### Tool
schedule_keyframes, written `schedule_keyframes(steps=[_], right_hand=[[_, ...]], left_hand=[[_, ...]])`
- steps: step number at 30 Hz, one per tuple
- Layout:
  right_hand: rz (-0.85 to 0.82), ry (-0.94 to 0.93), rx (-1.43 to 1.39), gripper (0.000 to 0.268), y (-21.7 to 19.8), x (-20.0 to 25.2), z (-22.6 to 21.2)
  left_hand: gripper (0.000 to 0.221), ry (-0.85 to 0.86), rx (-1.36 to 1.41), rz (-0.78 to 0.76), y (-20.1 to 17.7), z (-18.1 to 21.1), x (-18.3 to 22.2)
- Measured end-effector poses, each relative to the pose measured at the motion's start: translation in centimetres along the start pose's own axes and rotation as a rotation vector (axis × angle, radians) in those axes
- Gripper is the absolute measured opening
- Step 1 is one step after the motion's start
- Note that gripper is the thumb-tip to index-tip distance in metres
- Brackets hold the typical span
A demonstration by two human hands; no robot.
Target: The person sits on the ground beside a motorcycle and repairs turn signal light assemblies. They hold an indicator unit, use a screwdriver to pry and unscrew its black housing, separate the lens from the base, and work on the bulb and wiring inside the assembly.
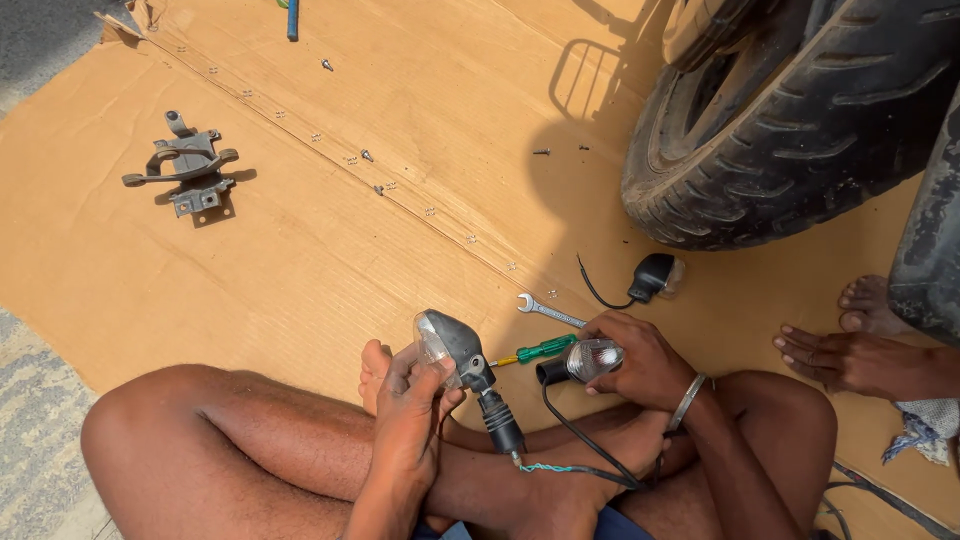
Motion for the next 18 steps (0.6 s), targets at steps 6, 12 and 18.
schedule_keyframes(steps=[6,12,18], right_hand=[[-0.077,-0.187,0.029,0.064,0.7,-1.0,-1.8],[0.008,-0.208,0.414,0.056,2.1,0.1,-0.6],[-0.091,0.047,-0.945,0.051,8.5,-1.8,-5.2]], left_hand=[[0.056,0.364,-0.841,0.323,0.4,3.5,-1.0],[0.068,0.411,-1.02,0.347,0.2,2.6,-1.7],[0.065,0.174,-0.734,0.143,0.6,1.2,-2.7]])
Point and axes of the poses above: each hand's wrist, its own x-axis away from the middle knuckle, its own y-axis out of the palm, z = x × y, the point moved 7 cm from there along -x, towards the middle knuckle, and after that the axes turned 11 degrees about -x, right-handed, at the moved point
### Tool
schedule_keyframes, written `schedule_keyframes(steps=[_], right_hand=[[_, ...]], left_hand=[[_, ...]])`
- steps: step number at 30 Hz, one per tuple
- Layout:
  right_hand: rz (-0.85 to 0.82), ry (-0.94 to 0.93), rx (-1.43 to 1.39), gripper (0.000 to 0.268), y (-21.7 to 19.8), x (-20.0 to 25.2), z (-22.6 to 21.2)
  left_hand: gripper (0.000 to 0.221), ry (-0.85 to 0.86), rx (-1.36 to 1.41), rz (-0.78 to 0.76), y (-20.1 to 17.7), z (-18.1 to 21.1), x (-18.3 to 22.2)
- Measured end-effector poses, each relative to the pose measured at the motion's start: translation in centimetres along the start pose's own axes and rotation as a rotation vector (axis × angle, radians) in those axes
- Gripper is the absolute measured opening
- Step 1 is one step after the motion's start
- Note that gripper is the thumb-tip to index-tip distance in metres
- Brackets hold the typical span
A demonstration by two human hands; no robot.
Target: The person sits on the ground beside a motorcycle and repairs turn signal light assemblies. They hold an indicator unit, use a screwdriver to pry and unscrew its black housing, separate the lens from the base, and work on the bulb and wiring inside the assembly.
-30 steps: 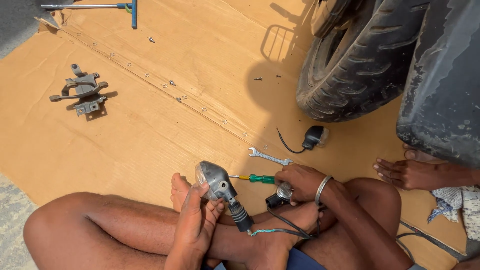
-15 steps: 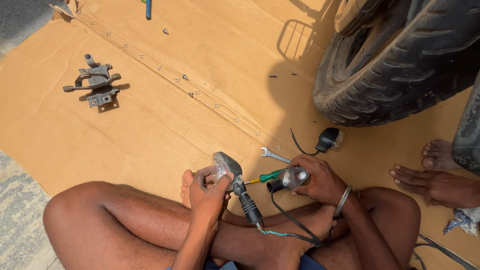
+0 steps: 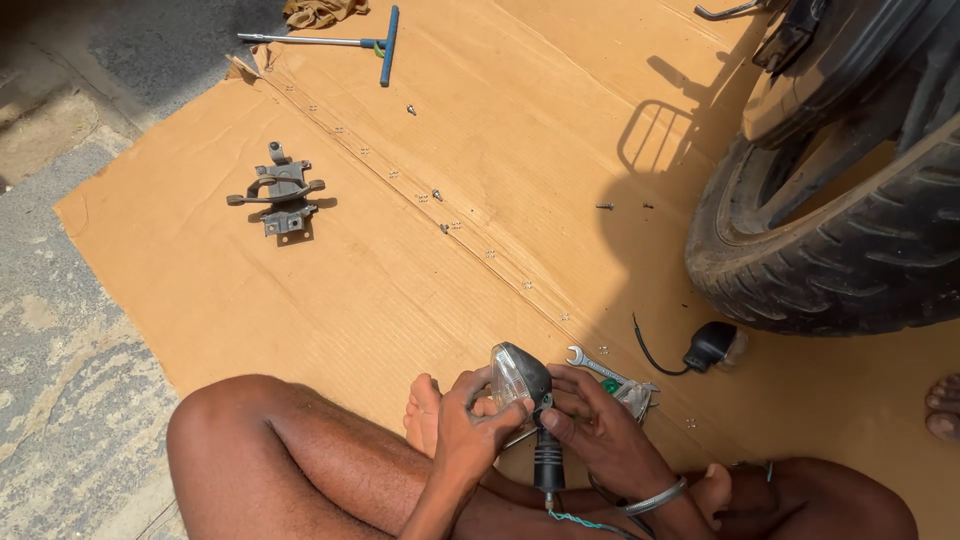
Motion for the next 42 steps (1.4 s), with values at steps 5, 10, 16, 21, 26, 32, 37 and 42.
schedule_keyframes(steps=[5,10,16,21,26,32,37,42], right_hand=[[0.027,0.06,-0.106,0.055,-0.1,-1.1,2.7],[0.057,0.072,-0.14,0.054,-0.7,-1.0,3.3],[0.193,-0.086,0.021,0.051,0.1,0.4,1.6],[0.082,-0.373,0.576,0.048,4.1,1.9,-1.5],[0.229,-0.543,0.62,0.046,5.9,2.6,-3.4],[0.334,-0.876,0.841,0.05,7.5,4.2,-3.3],[0.209,-0.822,1.107,0.052,9.5,3.3,-3.5],[0.219,-0.749,1.147,0.05,9.4,3.0,-4.0]], left_hand=[[0.054,0.121,0.278,-0.154,0.3,0.5,0.0],[0.054,0.124,0.345,-0.178,0.0,0.9,0.5],[0.047,0.106,0.66,-0.262,0.1,1.8,0.7],[0.059,0.055,0.859,-0.144,-1.4,2.6,1.1],[0.067,0.117,0.6,-0.16,0.4,-0.7,-0.4],[0.067,-0.013,0.681,-0.126,0.7,-2.0,-1.0],[0.078,-0.02,0.638,-0.179,1.3,-2.4,-1.2],[0.077,-0.053,0.616,-0.156,1.3,-3.1,-1.2]])
Point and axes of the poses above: each hand's wrist, its own x-axis away from the middle knuckle, its own y-axis out of the palm, z = x × y, the point moved 7 cm from there along -x, towards the middle knuckle, and after that the axes turned 11 degrees about -x, right-handed, at the moved point
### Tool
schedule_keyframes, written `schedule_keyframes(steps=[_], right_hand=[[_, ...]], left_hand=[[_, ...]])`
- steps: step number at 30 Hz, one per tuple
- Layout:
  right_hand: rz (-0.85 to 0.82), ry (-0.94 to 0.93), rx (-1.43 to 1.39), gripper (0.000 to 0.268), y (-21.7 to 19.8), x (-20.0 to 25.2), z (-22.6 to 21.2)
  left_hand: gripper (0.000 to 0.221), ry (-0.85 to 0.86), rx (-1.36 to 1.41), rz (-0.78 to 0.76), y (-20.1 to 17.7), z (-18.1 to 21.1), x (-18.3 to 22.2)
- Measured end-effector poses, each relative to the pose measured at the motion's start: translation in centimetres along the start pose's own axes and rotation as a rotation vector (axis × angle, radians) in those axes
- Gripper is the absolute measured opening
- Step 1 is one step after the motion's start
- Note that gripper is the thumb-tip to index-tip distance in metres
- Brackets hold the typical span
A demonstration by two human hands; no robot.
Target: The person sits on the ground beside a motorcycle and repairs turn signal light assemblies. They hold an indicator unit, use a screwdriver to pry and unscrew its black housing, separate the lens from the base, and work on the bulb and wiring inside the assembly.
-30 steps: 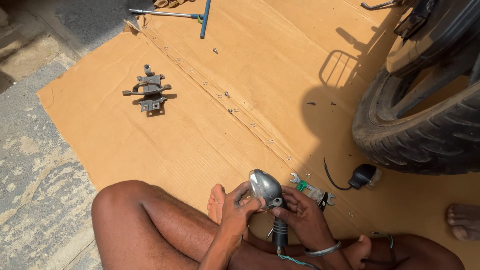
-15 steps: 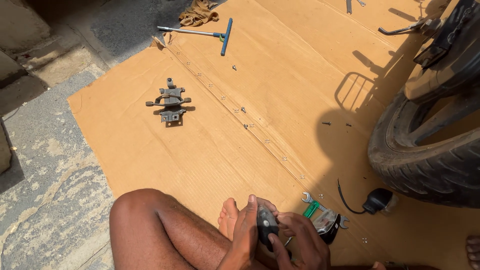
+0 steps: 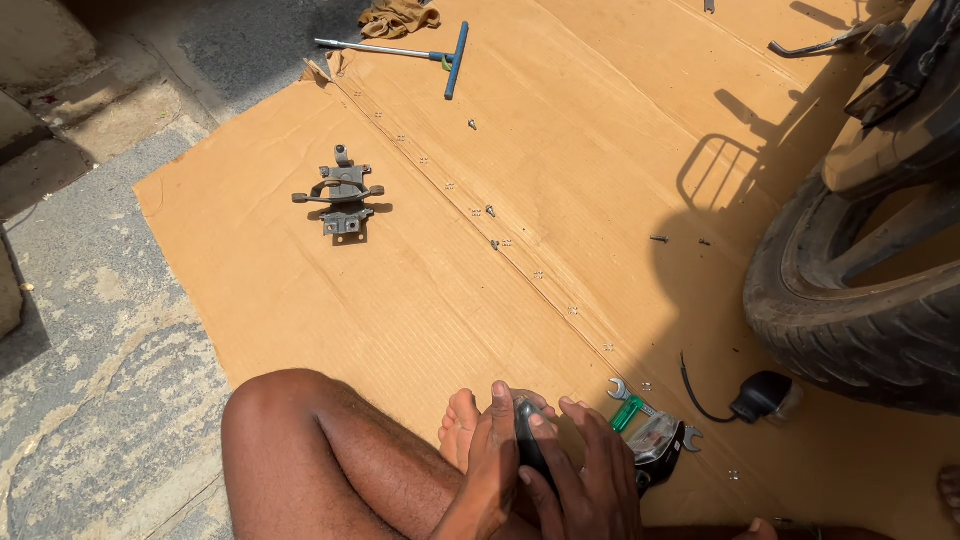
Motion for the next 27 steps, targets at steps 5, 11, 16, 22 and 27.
schedule_keyframes(steps=[5,11,16,22,27], right_hand=[[0.199,0.108,-0.218,0.048,-1.0,1.3,2.2],[0.114,0.535,-0.188,0.033,-4.6,1.8,9.6],[-0.172,0.772,0.054,0.039,-4.7,2.7,16.4],[-0.351,0.675,0.217,0.049,-3.0,3.8,18.9],[-0.311,0.902,0.222,0.048,-3.7,5.3,20.5]], left_hand=[[0.079,0.019,-0.058,0.026,0.0,1.4,0.1],[0.062,0.002,0.048,0.304,-1.4,1.8,0.5],[0.072,-0.04,-0.016,0.302,-1.7,1.2,0.6],[0.067,-0.023,-0.384,0.333,-1.9,2.1,0.9],[0.053,-0.069,-0.236,0.271,-1.1,3.4,1.9]])
Point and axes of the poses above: each hand's wrist, its own x-axis away from the middle knuckle, its own y-axis out of the palm, z = x × y, the point moved 7 cm from there along -x, towards the middle knuckle, and after that the axes turned 11 degrees about -x, right-handed, at the moved point
